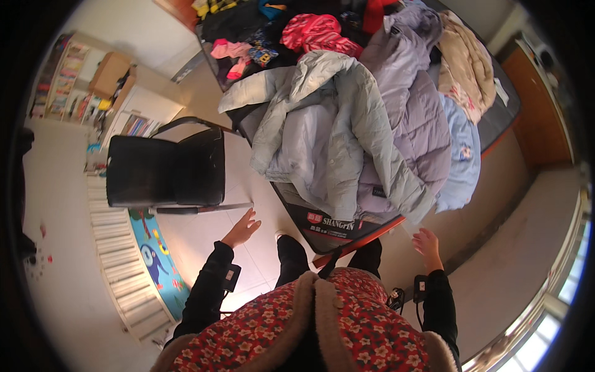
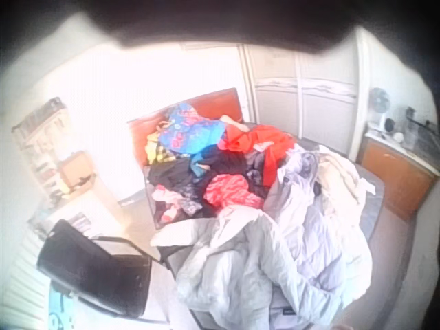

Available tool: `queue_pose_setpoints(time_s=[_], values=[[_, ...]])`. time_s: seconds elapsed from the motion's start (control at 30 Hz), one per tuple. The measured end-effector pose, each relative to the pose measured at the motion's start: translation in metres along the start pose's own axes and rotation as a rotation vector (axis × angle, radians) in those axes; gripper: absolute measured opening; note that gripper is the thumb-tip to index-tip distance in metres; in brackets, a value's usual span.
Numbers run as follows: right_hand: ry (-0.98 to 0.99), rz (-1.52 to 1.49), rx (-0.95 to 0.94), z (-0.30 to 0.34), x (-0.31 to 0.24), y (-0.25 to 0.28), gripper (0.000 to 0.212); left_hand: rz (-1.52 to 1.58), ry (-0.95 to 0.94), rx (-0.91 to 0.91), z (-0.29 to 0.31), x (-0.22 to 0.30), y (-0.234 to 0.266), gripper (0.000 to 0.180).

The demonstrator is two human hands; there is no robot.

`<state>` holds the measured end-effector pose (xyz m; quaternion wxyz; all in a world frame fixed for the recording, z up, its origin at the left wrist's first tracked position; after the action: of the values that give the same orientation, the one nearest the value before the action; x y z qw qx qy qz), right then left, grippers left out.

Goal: The person folds a beige sweater and a denim jacket on a bed, then carries the folded jacket to a drawer and places it inside. The person then returns to the bed and picks up a grey puffer jacket.

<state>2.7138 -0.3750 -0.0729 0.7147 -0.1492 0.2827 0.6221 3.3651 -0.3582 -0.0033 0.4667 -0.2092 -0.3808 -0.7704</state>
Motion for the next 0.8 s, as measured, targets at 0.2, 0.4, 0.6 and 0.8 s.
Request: queue_pose_setpoints(time_s=[0.2,0.4,0.6,0.8], values=[[0.068,0.058,0.003,0.096,0.035,-0.168,0.030,0.022,-0.121,-0.038,-0.060,-0.080,0.062,0.073],[-0.023,0.066,-0.155,0.131,0.059,-0.298,0.036,0.444,0.174,-0.109,-0.070,-0.105,0.097,0.069],[-0.035,-0.079,-0.004,0.099,0.082,-0.346,0.044,0.641,0.266,-0.188,-0.106,-0.106,0.087,0.062],[-0.020,-0.288,0.183,0.038,0.099,-0.353,0.053,0.634,0.267,-0.183,-0.148,-0.109,0.065,0.054]])
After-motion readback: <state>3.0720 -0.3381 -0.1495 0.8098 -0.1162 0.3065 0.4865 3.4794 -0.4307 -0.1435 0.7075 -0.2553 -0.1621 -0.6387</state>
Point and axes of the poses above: each hand's wrist, its own z-axis away from the middle knuckle, its own y-axis out of the back of the hand, x = y × z, the point moved 5 cm from there along -z, towards the middle knuckle, and after that the axes turned 2 degrees about x, right-handed, at the moved point
